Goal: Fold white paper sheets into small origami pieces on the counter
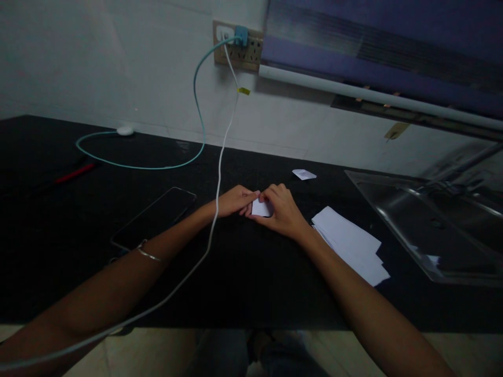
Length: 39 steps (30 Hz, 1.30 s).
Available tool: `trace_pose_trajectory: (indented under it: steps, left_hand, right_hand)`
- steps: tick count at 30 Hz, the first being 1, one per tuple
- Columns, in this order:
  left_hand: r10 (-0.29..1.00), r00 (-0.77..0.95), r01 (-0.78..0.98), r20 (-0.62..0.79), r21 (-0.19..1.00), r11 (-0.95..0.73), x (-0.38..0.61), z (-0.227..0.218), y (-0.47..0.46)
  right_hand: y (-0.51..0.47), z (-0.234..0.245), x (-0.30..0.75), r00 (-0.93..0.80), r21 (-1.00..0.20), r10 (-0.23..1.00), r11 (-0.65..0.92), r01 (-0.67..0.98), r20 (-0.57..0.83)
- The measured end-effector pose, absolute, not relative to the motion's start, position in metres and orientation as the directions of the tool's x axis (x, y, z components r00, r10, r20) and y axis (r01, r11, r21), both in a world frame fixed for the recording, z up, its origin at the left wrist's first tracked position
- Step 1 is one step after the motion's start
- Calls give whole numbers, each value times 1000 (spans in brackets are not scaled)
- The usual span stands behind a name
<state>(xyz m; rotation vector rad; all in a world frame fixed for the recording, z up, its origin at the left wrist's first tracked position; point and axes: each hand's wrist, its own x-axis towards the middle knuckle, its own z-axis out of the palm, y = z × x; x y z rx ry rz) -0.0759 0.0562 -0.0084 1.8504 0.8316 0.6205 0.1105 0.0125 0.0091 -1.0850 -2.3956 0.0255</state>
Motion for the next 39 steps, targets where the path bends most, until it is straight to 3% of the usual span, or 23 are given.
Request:
trace_pose_trajectory:
  steps: [8, 21, 32, 39]
  left_hand:
    - [768, 636, 304, 79, 889, -343, -78, -15, 60]
    - [775, 632, 361, 24, 876, -321, -78, -3, 52]
    - [806, 591, 349, 42, 887, -302, -78, -10, 51]
    - [823, 566, 291, 45, 923, -250, -76, -13, 52]
  right_hand:
    - [18, -1, 114, -513, -475, 730, 684, 554, 452]
    - [21, 0, 117, -496, -720, 801, 558, 414, 336]
    - [22, -2, 117, -405, -753, 851, 499, 428, 334]
    - [22, -2, 116, -378, -691, 841, 536, 486, 387]
